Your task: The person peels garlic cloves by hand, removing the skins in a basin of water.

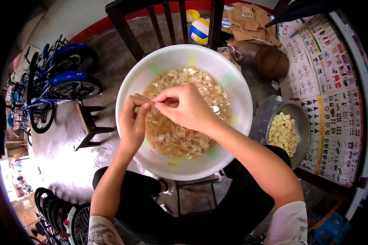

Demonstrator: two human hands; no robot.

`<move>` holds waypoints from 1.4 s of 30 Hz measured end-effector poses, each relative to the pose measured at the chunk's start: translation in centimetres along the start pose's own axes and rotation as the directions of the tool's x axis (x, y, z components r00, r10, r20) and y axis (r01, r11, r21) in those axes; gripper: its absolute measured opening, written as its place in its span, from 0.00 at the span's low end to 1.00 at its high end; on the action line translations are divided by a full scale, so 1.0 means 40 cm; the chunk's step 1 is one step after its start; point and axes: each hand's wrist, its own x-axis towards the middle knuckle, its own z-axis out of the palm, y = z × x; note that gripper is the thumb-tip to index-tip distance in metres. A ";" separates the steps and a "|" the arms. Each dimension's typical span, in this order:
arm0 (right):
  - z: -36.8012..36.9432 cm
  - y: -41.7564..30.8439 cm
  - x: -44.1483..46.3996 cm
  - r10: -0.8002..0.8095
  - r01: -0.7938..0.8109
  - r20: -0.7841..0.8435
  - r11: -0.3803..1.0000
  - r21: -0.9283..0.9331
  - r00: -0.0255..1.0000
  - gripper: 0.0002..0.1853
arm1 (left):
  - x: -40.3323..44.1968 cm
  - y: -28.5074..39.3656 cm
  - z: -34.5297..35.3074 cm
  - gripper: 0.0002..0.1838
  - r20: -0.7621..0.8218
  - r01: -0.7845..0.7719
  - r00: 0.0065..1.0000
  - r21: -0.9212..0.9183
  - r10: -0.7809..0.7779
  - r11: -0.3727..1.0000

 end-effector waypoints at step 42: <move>0.008 -0.007 -0.012 0.029 -0.029 0.027 1.000 0.004 0.999 0.06 | 0.003 0.009 -0.008 0.04 0.011 0.109 0.994 -0.059 -0.109 0.992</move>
